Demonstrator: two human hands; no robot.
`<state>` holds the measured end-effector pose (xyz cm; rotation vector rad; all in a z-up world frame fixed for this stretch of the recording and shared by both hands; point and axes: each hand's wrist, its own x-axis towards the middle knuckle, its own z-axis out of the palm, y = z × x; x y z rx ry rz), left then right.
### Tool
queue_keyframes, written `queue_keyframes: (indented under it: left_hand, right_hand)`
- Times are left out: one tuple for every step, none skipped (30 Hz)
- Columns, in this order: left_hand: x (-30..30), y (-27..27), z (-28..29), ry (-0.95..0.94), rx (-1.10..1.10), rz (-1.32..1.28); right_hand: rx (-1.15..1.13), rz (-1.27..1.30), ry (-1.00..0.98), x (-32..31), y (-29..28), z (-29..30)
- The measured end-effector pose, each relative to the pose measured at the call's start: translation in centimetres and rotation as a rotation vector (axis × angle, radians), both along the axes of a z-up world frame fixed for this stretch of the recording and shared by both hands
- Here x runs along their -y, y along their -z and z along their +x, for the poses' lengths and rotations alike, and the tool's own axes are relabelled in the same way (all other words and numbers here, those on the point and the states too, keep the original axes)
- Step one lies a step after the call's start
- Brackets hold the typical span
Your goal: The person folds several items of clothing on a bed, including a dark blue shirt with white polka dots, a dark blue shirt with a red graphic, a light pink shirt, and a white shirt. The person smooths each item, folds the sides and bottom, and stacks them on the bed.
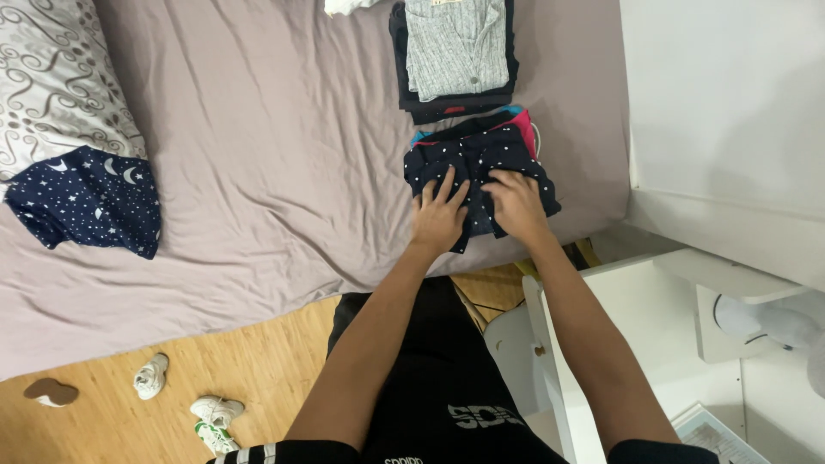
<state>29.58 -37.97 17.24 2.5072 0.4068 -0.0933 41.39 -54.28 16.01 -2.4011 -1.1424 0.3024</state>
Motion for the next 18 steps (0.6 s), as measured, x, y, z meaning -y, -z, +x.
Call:
queue_keyframes:
  left_hand:
    - [-0.1,0.7,0.2,0.0,0.002,0.0]
    - [-0.2,1.4,0.4,-0.028,0.051,-0.015]
    - [-0.1,2.1,0.5,-0.059,0.097,-0.033]
    - [-0.6,2.6,0.8,-0.06,0.097,-0.036]
    - [-1.0,3.1,1.0,-0.042,0.053,0.039]
    - [-1.4,3.6,1.1,-0.024,0.008,0.114]
    - [-1.8,3.9,1.5,-0.029,0.01,0.114]
    - [-2.2,4.3,2.0,-0.028,-0.005,0.105]
    - [-2.5,4.6,2.1,-0.025,-0.025,0.095]
    - [-2.6,4.0,2.1,-0.028,-0.028,0.093]
    - [-2.8,3.4,2.3,-0.011,-0.047,0.078]
    - [-3.0,2.8,2.4,0.006,-0.067,0.062]
    - [-2.9,2.1,1.9,0.005,-0.069,0.062]
    - [-2.8,1.3,1.4,-0.005,0.001,0.062]
    - [-2.7,0.6,1.2,-0.016,0.075,0.063]
    - [-2.2,0.5,0.0,-0.018,0.077,0.063]
    - [-1.7,0.4,-1.2,-0.042,0.19,0.059]
    - [-1.2,0.3,-2.4,-0.067,0.303,0.056]
  right_hand:
    - [0.002,0.0,0.0,0.2,0.2,0.2]
    - [-0.046,0.013,0.119,0.5,0.5,0.4]
    - [-0.096,0.023,0.237,0.8,0.7,0.4]
    - [-0.096,0.02,0.236,0.4,-0.4,0.8]
    - [-0.024,0.008,0.167,0.0,-1.5,1.0]
    - [0.047,-0.003,0.098,-0.5,-2.6,1.3]
    - [0.05,-0.003,0.093,-0.9,-2.6,1.7]
    - [0.1,-0.079,0.009,-1.4,-2.6,2.2]
    - [0.146,-0.155,-0.075,-1.7,-2.6,2.3]
    - [0.144,-0.156,-0.08,-2.0,-2.5,2.5]
    - [0.103,-0.205,-0.083,-2.3,-2.4,2.6]
    - [0.062,-0.253,-0.087,-2.6,-2.3,2.7]
    - [0.06,-0.253,-0.089,-2.5,-2.5,2.3]
    - [0.082,-0.186,-0.052,-2.4,-2.8,1.8]
    - [0.107,-0.118,-0.016,-2.4,-3.2,1.7]
    - [0.108,-0.118,-0.018,-2.0,-3.5,0.8]
    - [0.094,-0.06,0.064,-1.5,-3.8,-0.2]
    - [0.08,-0.002,0.146,-0.9,-4.2,-1.1]
